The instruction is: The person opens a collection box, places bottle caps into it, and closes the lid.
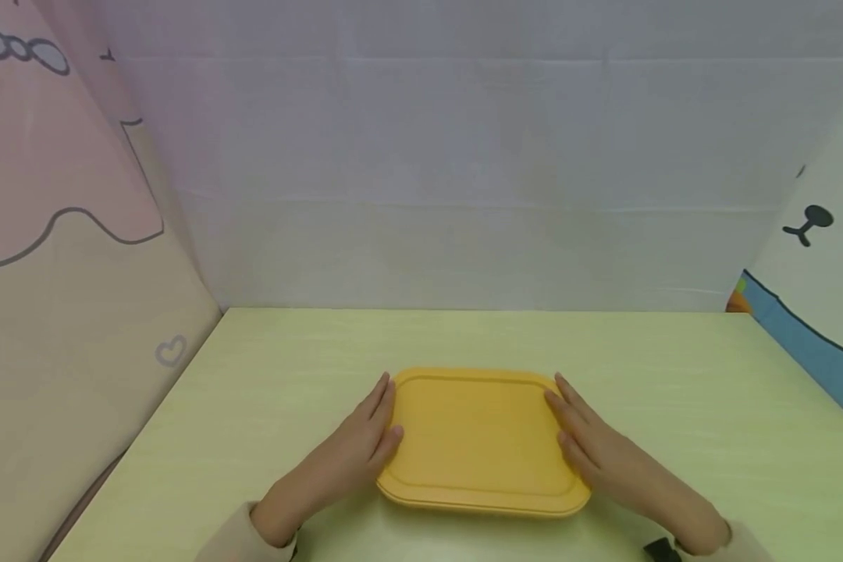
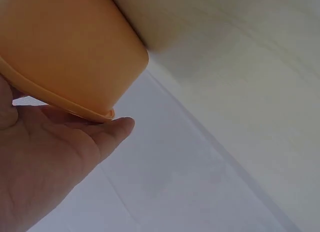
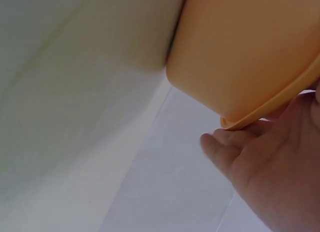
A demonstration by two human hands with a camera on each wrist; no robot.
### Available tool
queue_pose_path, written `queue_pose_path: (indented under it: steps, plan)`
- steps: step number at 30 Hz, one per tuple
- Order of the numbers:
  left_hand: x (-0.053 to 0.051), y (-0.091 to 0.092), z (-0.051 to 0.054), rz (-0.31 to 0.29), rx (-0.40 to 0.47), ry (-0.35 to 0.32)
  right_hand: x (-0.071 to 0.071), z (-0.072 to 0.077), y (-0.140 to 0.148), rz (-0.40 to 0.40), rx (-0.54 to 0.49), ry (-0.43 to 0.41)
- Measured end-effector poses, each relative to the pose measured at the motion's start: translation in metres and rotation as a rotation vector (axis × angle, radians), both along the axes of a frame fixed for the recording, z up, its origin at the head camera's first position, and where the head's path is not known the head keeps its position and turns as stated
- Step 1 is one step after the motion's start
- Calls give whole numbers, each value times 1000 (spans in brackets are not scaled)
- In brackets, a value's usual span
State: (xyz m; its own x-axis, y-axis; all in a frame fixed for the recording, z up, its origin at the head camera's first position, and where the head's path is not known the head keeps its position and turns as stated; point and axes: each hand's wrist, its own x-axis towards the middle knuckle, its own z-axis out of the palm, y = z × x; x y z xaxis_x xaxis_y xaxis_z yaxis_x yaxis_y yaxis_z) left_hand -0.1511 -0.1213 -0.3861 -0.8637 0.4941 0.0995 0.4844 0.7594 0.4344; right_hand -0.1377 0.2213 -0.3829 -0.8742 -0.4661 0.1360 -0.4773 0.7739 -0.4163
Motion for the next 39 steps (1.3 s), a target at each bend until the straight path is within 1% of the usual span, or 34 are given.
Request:
queue_pose_path:
  steps: [3, 5, 7, 9, 11, 13, 17, 20, 23, 26, 28, 31, 33, 36, 39]
  plan:
    - [7, -1, -1, -3, -55, 27, 5, 2, -3, -46, 65, 16]
    - [10, 0, 0, 11, -117, 59, 7, 2, -4, -65, 75, 17]
    - [13, 1, -1, 35, -162, 76, 8, 1, -5, -74, 81, 18]
    - [14, 3, -1, 60, -187, 93, 8, 1, -6, -74, 76, 10]
    - [14, 4, -2, 76, -200, 107, 7, 0, -7, -67, 78, 9]
    - [14, 5, -2, 90, -207, 119, 4, 0, -6, -56, 58, -2]
    - [10, 7, -1, 102, -205, 130, -5, -3, -4, -31, 16, 6]
    - [5, 8, -1, 108, -205, 138, -13, -4, -4, -21, 0, 16]
    - [-1, 8, -1, 114, -209, 130, -18, -2, -6, -23, -6, 6]
    - [-4, 8, 0, 122, -201, 105, -20, -1, -7, -26, -5, 13]
    - [-5, 8, 0, 126, -195, 93, -21, -1, -7, -34, 17, 52]
    - [-5, 6, 2, 139, -183, 80, -22, 0, -5, -48, 60, 157]
    - [-6, 4, 4, 158, -177, 92, -23, 0, -2, -67, 94, 223]
    - [-8, -2, 7, 230, -181, 127, -26, 2, 5, -109, 137, 280]
    - [-11, -10, 9, 346, -188, 175, -29, 3, 16, -172, 204, 343]
